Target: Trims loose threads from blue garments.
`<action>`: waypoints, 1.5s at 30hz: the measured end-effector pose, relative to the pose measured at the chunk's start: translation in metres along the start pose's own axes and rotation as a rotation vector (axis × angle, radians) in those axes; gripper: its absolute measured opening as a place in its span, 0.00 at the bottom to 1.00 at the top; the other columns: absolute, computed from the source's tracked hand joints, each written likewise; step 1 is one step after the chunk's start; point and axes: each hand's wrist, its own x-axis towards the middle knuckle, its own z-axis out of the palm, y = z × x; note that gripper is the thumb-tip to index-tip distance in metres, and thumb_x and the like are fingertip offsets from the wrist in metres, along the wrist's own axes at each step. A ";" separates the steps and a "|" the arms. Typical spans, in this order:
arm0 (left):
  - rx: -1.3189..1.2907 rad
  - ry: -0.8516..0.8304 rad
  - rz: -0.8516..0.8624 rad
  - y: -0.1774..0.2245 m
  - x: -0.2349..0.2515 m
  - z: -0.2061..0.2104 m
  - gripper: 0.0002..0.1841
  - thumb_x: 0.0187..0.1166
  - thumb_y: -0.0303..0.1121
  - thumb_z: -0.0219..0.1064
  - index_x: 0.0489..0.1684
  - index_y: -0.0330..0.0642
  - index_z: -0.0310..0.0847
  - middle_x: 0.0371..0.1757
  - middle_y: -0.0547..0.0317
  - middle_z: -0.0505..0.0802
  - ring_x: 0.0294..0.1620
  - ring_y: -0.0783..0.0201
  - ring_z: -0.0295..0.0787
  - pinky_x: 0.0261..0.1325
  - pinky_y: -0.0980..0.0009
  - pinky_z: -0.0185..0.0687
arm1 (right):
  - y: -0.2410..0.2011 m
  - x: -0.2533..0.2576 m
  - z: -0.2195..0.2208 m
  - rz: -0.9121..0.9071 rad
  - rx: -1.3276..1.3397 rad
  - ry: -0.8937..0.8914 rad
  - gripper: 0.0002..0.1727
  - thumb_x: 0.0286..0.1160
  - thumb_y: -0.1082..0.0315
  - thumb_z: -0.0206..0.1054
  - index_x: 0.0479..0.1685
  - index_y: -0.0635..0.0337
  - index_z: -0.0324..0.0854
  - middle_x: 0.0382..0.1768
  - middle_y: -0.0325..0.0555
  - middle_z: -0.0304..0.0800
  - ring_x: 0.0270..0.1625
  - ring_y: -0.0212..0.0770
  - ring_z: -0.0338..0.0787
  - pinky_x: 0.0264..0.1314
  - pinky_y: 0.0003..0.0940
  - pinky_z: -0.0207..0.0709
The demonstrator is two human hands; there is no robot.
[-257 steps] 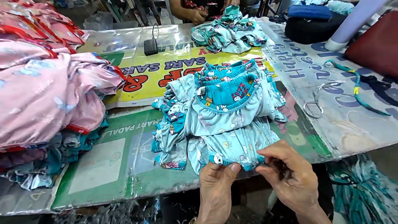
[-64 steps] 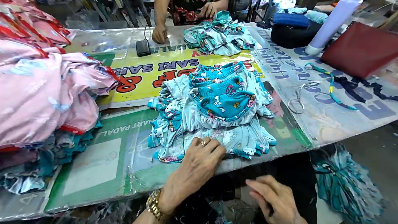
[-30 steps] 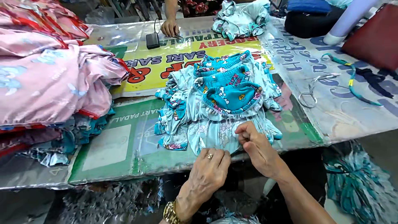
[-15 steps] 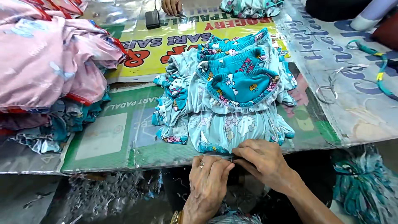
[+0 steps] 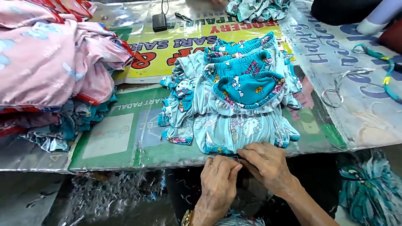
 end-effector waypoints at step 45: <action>-0.119 -0.357 0.281 -0.045 0.042 -0.046 0.06 0.86 0.35 0.65 0.49 0.49 0.88 0.51 0.61 0.92 0.55 0.66 0.86 0.69 0.63 0.72 | -0.033 0.004 0.000 0.028 0.279 0.021 0.05 0.83 0.68 0.63 0.44 0.51 0.85 0.41 0.41 0.89 0.41 0.30 0.88 0.39 0.20 0.80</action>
